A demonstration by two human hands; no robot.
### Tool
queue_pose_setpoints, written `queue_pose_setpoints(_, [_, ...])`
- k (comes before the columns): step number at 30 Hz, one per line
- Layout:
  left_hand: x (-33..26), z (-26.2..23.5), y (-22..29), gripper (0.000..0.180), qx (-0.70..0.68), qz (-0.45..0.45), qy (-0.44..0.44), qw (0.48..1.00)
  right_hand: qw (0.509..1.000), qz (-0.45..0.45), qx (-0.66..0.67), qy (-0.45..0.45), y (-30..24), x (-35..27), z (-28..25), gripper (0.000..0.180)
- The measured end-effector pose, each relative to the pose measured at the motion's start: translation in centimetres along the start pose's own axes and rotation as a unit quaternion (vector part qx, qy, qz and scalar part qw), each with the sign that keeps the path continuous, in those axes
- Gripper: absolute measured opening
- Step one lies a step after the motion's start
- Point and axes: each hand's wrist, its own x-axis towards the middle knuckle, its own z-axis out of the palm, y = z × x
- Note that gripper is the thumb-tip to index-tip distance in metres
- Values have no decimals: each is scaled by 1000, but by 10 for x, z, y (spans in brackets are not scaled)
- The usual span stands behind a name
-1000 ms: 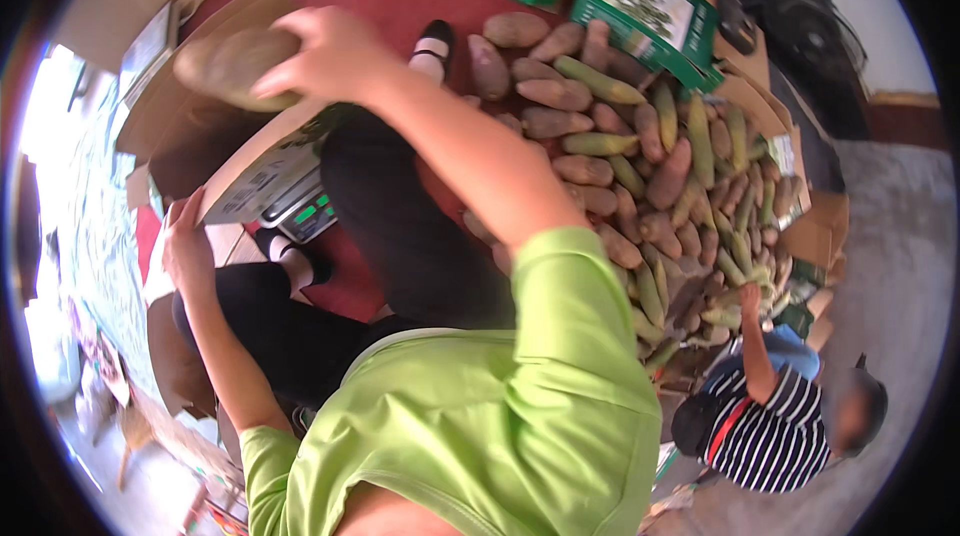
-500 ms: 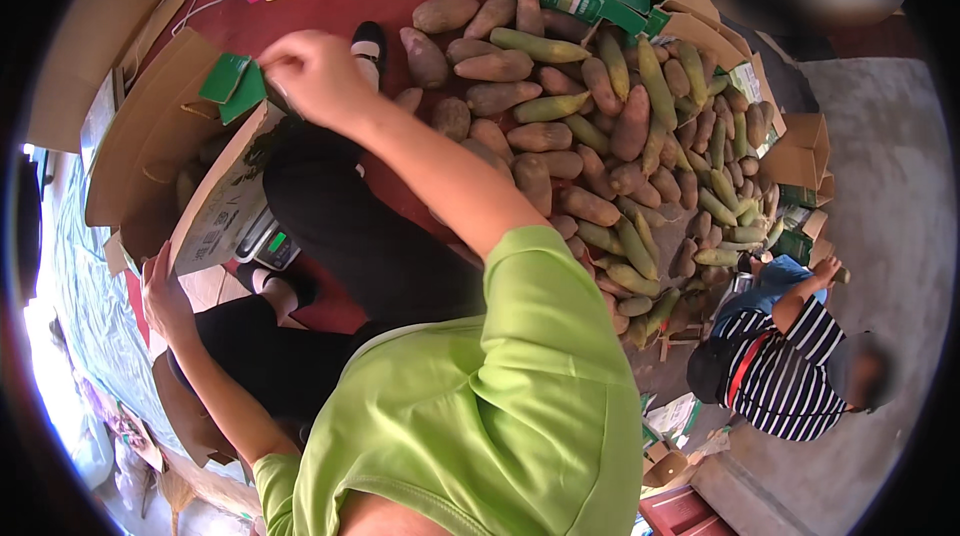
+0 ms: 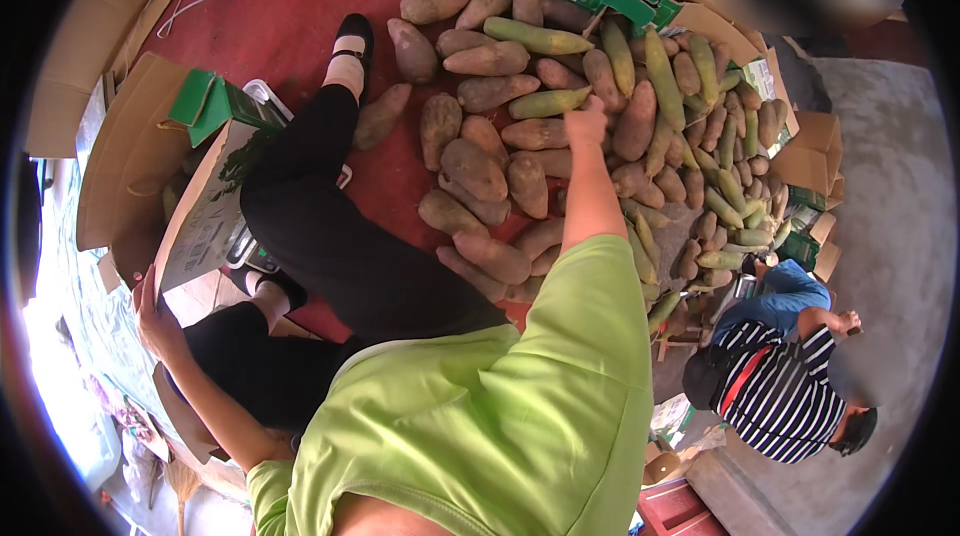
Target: Sorting root vegetables from a pile and weighing them on a scale before placing them into boxes.
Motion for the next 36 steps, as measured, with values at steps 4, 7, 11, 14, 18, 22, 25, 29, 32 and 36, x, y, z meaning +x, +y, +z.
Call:
queue_pose_setpoints(4, [1,2,9,39,-21,-11,1,1000,989,108,100,13,35,36,-16,78])
queue_pose_setpoints(7, [1,3,9,39,-25,-35,-13,999,982,130,136,3,35,47,-23,85])
queue_pose_setpoints(11, [-1,5,1,40,-17,-11,-1,1000,957,164,235,-40,-5,39,-40,84])
queue_pose_setpoints(14, [1,7,3,40,-30,-23,-4,999,950,169,254,-59,2,61,-36,84])
queue_pose_setpoints(18, [0,6,3,40,-11,-25,-4,1000,957,159,232,-71,-2,65,-25,80])
queue_pose_setpoints(22, [6,13,8,40,-29,-21,-9,999,988,131,78,9,57,119,-8,55])
queue_pose_setpoints(25, [3,11,3,41,-35,-25,1,999,995,14,-44,91,56,114,9,41])
queue_pose_setpoints(29, [1,7,1,41,-27,-35,-2,999,986,-37,-97,133,26,86,8,32])
queue_pose_setpoints(32, [3,6,3,41,-34,-29,-1,999,964,147,220,-8,18,70,-9,31])
queue_pose_setpoints(36, [5,4,7,42,-23,-41,-10,999,898,209,385,-33,27,31,-15,41])
